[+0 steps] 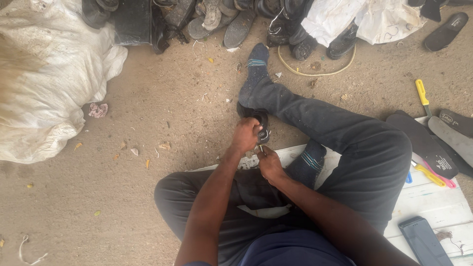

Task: The person sits on the ground and uses a knife to scrape and clean the sole of a black shoe. They repeatedly scrape the bottom surface, remove debris, and occasionally turn the shoe over to work on different areas.

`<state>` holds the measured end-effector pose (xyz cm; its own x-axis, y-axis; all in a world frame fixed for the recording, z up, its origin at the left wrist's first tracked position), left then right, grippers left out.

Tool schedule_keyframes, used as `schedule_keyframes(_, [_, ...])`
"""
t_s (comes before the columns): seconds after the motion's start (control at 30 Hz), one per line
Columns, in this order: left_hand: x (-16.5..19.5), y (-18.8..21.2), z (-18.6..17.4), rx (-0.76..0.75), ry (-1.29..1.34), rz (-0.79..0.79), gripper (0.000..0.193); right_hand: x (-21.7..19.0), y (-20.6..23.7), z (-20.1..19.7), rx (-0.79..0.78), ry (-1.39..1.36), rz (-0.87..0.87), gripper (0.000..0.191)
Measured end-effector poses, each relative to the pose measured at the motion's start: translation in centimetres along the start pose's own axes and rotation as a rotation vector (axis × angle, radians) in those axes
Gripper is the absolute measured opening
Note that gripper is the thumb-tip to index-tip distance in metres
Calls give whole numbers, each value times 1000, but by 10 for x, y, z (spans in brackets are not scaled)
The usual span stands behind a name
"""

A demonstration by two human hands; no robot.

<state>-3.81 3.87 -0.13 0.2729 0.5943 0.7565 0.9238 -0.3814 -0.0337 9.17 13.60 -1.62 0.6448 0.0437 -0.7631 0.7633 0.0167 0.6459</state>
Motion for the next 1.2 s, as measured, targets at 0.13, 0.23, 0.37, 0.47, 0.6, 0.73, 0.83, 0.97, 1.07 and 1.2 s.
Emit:
schedule_keyframes(0.13, [-9, -11, 7, -27, 66, -283, 14, -15, 12, 3, 83, 217, -196, 24])
schedule_keyframes(0.23, [-9, -18, 13, -57, 16, -410, 18, -12, 12, 2, 63, 168, -92, 23])
schedule_keyframes(0.37, [-18, -21, 16, -65, 27, -511, 20, 1, -9, 10, -10, -108, 105, 23])
schedule_keyframes(0.47, [-27, -29, 14, -62, 25, -512, 21, 8, -19, 19, 30, -209, 14, 18])
schedule_keyframes(0.6, [-29, -38, 6, 50, 29, -535, 23, -1, -10, 17, 174, 98, -437, 14])
schedule_keyframes(0.73, [-27, -27, 15, -95, 108, -654, 24, 16, -39, 11, 39, -83, -39, 18])
schedule_keyframes(0.83, [14, -16, -2, -225, -102, -69, 30, 8, -42, -2, -47, -114, -27, 24])
schedule_keyframes(0.97, [32, 7, -14, -317, -717, 230, 21, 6, -23, -18, -111, 105, -90, 27])
schedule_keyframes(1.07, [31, 8, -2, -352, -855, 280, 16, 15, -18, -34, -52, 309, 24, 37])
schedule_keyframes(1.2, [20, 15, 5, -109, -650, 174, 13, -21, -36, -52, 20, 804, -325, 32])
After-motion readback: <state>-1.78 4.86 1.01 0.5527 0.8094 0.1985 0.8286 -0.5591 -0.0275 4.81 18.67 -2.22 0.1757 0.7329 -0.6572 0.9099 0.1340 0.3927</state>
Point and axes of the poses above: each hand's wrist, its own y-axis away from the middle knuckle, its own z-axis out of the palm, x = y × z, the point moved 7 cm from there along -y, towards the middle knuckle, and after that the axes turned 8 degrees about -x, right-handed, at the moved point
